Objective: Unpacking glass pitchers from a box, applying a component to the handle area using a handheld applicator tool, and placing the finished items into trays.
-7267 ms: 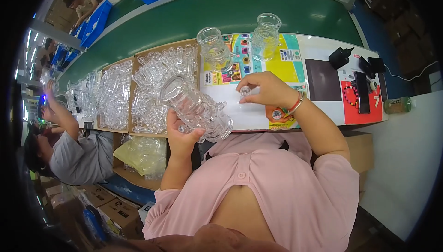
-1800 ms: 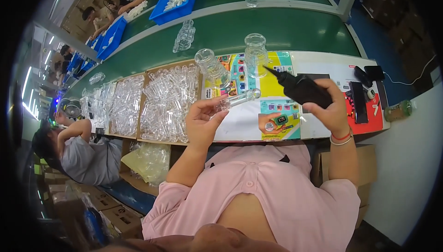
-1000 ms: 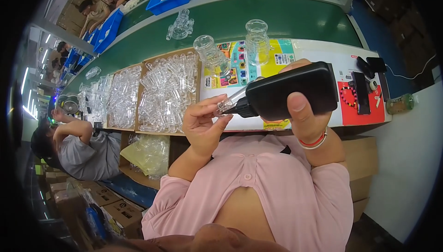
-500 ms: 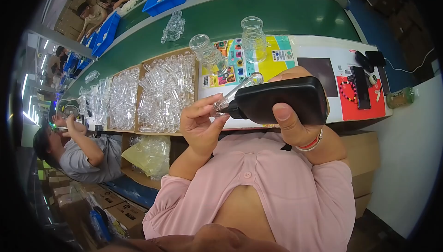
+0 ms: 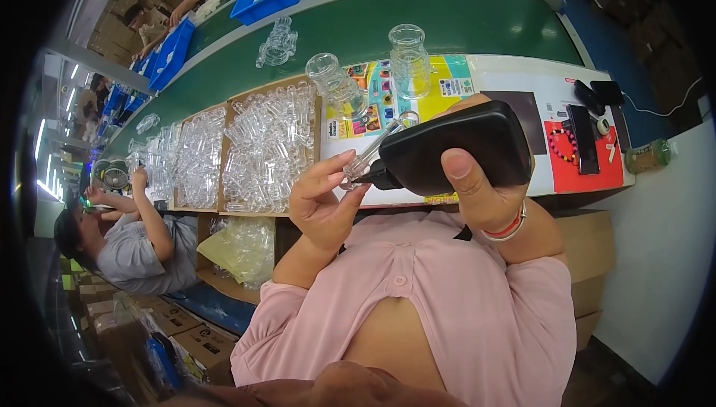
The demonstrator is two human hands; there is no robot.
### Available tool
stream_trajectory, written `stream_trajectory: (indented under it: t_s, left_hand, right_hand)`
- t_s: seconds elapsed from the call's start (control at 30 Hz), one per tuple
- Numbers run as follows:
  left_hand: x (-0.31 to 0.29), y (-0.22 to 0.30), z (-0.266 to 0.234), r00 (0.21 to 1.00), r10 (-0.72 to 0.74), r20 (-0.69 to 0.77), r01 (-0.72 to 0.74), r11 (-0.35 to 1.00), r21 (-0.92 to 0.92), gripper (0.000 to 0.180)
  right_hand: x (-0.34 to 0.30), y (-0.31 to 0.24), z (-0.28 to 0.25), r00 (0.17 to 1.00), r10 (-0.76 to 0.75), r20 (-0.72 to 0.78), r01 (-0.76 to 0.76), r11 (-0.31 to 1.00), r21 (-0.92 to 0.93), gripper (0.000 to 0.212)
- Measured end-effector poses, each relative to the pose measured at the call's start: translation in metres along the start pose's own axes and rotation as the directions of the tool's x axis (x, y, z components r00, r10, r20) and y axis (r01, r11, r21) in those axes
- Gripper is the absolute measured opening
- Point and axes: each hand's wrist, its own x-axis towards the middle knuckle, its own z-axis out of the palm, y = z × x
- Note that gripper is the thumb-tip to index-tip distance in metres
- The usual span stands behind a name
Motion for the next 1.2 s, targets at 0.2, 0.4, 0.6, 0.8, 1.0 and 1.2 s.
stream_trajectory:
  t_s: [0.2,0.4,0.6,0.8,1.0,1.2]
  left_hand:
    - [0.000,0.003,-0.005,0.998,0.010,0.066,-0.016,0.996,0.085,0.040]
    - [0.005,0.004,-0.005,0.997,0.065,0.044,-0.074,0.968,0.241,0.038]
    - [0.003,0.005,-0.008,0.996,0.044,0.080,-0.066,0.951,0.301,0.038]
    - [0.004,0.003,-0.008,0.997,0.019,0.079,-0.041,0.959,0.279,0.039]
    - [-0.001,0.003,-0.010,0.983,-0.168,0.071,0.161,0.982,0.096,0.039]
    - [-0.002,0.010,-0.012,0.884,-0.438,0.161,0.464,0.793,-0.395,0.038]
  right_hand:
    - [0.000,-0.008,0.002,0.997,0.078,-0.002,-0.078,0.997,-0.012,0.047]
    - [-0.002,-0.007,-0.009,0.975,-0.147,0.167,0.178,0.965,-0.191,0.028]
    - [0.000,-0.017,-0.011,0.840,-0.317,0.441,0.485,0.802,-0.348,0.032]
    - [-0.007,-0.017,-0.012,0.777,-0.392,0.493,0.588,0.730,-0.347,0.045]
    - [-0.010,-0.012,-0.013,0.785,-0.436,0.439,0.577,0.773,-0.264,0.045]
    - [-0.011,-0.006,-0.017,0.783,-0.476,0.401,0.559,0.822,-0.114,0.045]
